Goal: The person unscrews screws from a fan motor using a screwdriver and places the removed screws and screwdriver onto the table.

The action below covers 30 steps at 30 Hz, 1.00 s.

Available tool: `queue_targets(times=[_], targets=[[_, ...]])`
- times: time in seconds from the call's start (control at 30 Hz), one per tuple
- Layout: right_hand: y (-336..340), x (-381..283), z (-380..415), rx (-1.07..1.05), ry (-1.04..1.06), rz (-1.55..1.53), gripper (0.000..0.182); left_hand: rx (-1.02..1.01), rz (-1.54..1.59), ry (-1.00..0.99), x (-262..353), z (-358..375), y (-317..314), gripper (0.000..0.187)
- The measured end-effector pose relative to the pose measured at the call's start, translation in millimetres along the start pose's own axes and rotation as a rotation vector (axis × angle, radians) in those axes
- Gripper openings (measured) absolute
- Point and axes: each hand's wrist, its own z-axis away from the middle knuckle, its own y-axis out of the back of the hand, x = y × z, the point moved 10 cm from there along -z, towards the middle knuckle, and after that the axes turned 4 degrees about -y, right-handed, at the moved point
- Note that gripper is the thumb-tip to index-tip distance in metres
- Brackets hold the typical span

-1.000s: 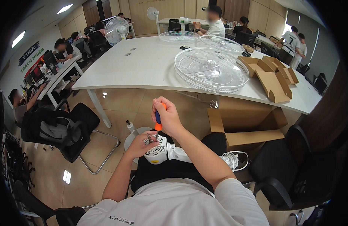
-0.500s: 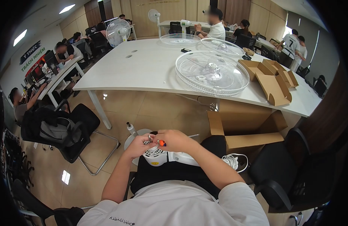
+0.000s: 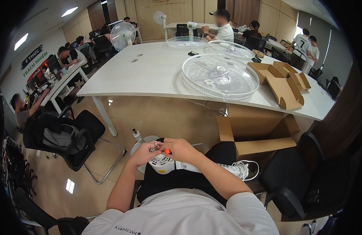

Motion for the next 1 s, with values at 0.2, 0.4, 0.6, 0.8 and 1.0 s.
queue_targets(times=[0.2, 0.4, 0.6, 0.8, 1.0], targets=[[14, 9, -9, -0.028, 0.009, -0.221, 0.011, -0.046, -0.010, 0.051, -16, 0, 0, 0.031], [116, 117, -84, 0.374, -0.456, -0.090, 0.017, 0.031, -0.239, -0.187, 10, 6, -5, 0.090], [126, 211, -150, 0.375, -0.650, 0.134, 0.017, 0.013, -0.404, -0.159, 11, 12, -5, 0.116], [99, 250, -177, 0.278, -0.843, 0.182, 0.018, 0.004, -0.401, -0.163, 10, 12, -2, 0.113], [107, 273, -169, 0.410, -0.971, 0.241, 0.018, 0.001, -0.388, -0.171, 11, 16, -2, 0.118]])
